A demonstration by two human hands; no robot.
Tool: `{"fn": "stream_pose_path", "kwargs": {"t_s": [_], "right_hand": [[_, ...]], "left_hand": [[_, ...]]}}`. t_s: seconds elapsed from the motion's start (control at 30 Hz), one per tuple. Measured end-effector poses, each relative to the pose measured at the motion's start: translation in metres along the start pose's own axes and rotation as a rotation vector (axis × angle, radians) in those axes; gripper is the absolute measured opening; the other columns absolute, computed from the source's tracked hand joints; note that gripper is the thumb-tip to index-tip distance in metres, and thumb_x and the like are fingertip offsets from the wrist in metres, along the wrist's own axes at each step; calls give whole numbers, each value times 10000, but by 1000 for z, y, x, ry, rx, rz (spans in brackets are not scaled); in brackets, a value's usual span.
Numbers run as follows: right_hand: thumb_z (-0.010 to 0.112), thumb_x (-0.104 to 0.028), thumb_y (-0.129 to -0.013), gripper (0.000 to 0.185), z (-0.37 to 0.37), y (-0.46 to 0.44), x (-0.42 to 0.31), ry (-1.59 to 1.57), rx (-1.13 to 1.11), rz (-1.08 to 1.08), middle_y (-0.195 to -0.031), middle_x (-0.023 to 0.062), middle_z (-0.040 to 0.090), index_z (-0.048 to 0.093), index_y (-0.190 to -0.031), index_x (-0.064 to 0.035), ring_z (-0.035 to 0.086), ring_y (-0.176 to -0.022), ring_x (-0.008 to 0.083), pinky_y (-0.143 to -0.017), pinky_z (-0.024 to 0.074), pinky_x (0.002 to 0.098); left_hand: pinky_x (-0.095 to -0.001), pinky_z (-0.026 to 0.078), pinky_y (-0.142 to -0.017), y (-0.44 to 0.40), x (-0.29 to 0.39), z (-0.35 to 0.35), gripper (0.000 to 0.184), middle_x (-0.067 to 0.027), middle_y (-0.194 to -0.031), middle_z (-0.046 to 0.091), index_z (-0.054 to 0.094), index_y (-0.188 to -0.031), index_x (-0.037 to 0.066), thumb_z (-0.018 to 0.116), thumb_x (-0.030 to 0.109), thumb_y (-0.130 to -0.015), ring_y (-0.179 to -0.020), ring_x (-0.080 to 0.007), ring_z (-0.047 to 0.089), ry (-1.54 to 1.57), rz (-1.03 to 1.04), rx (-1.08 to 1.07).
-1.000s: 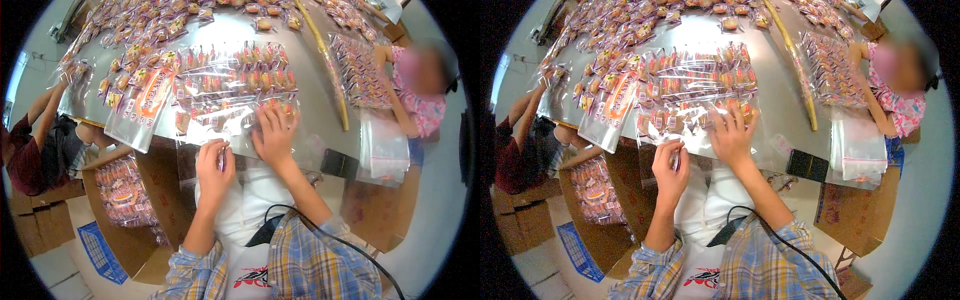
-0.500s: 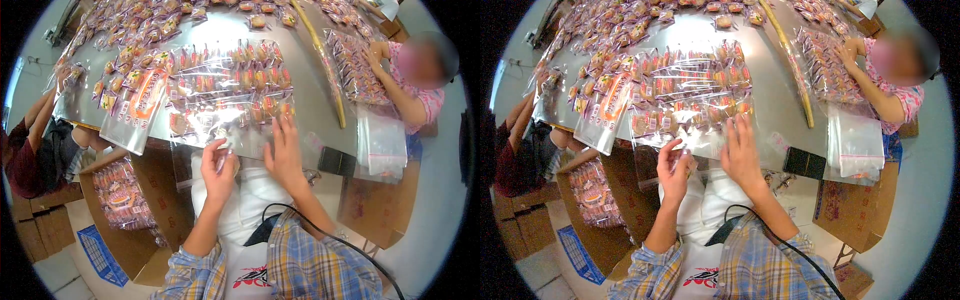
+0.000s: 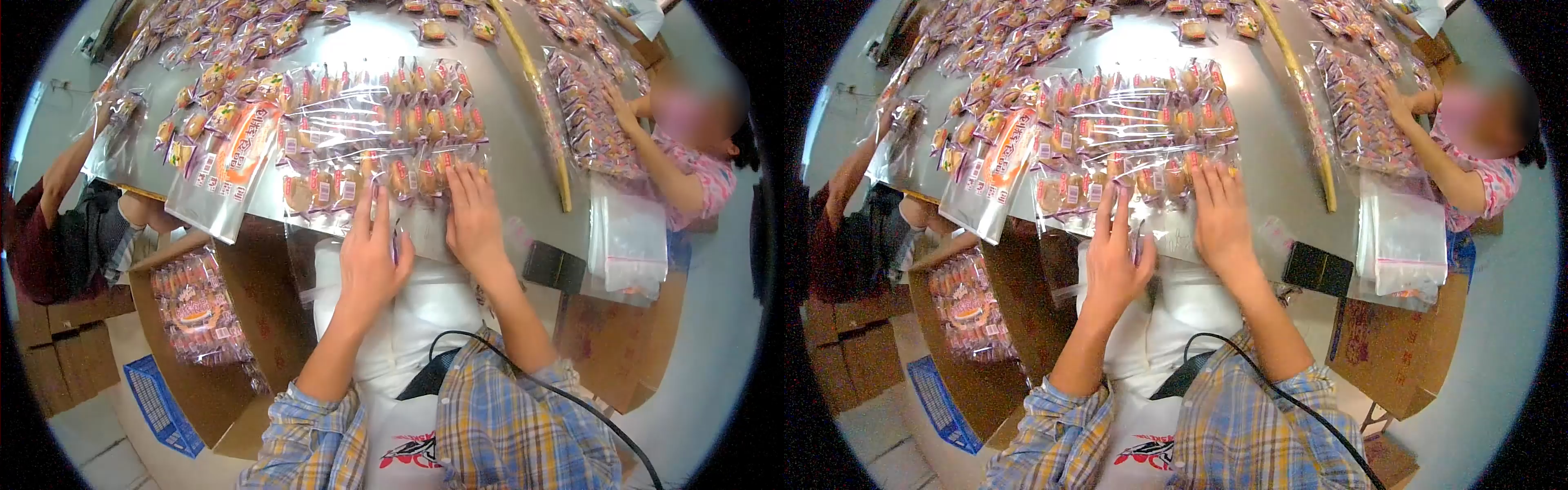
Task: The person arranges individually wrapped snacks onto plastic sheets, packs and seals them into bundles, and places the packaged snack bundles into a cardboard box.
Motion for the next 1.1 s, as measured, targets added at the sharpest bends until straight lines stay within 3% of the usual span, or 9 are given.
{"fn": "stream_pose_path", "kwargs": {"t_s": [0.1,0.27,0.37,0.47,0.6,0.73,0.87,1.0,1.1], "right_hand": [[690,-78,-821,725,-15,-3,-14,-7,47,-45,-1555,223,458,464,-1502,21,415,-1447,427,-1238,301,544],[797,-164,-818,791,-16,36,-63,-642,-55,-206,-1514,215,503,450,-1509,2,502,-1372,415,-1168,404,500],[833,-160,-803,785,-5,36,-72,-860,-59,-26,-1448,207,552,469,-1478,7,558,-1303,398,-1096,467,469],[846,-100,-770,775,18,33,-59,-1005,-35,165,-1353,216,586,485,-1450,-5,596,-1213,373,-1028,496,430],[842,-88,-758,680,0,23,-48,-721,69,21,-1271,201,596,552,-1370,-24,608,-1138,374,-985,510,421],[845,-82,-750,565,-5,17,-47,-662,205,179,-1177,160,589,616,-1265,-50,609,-1064,366,-922,526,432],[860,-77,-738,570,3,19,-53,-419,238,115,-1171,143,588,632,-1260,-94,612,-1054,342,-894,531,440],[859,-67,-729,573,-2,4,-56,-451,289,43,-1212,141,610,646,-1259,-105,622,-1065,334,-898,534,429],[855,-69,-725,562,-6,-13,-56,-388,242,-152,-1262,139,626,658,-1250,-102,624,-1155,345,-936,527,435]], "left_hand": [[-414,558,-939,3,-8,-4,657,-262,-1526,447,478,-1457,-51,723,44,-856,-1207,-431,617,33,19,112],[-343,534,-987,29,-31,2,424,-132,-1414,585,547,-1402,-18,618,33,-987,-1146,-169,640,736,-356,231],[-373,473,-1095,26,-29,6,490,-176,-1412,601,500,-1482,-34,561,141,-1029,-1264,-230,603,1173,-465,156],[-389,433,-1107,23,-37,10,470,-159,-1406,623,543,-1466,-18,564,129,-1021,-1252,-245,587,1565,-357,95],[-448,417,-1100,7,-38,-20,336,-142,-1404,650,710,-1275,-10,602,139,-993,-1266,-324,576,321,-15,140],[-474,364,-1086,0,-38,-15,398,-135,-1315,686,709,-1290,55,698,152,-904,-1256,-315,576,-126,146,183],[-487,198,-1149,-10,-27,-10,589,-42,-1380,606,630,-1403,130,765,229,-839,-1318,-236,543,-465,121,157],[-505,206,-1142,-21,-30,-4,608,-55,-1451,583,599,-1414,151,749,205,-828,-1332,-231,531,-289,28,232],[-532,177,-1163,-29,-26,6,522,-35,-1381,612,618,-1392,157,685,189,-876,-1347,-235,521,-465,64,155]]}}
Point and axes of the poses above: each hand's wrist, its own y-axis away from the middle knuckle, its own z-axis out of the palm, x = y × z, the point moved 4 cm from there along -y, towards the middle knuckle
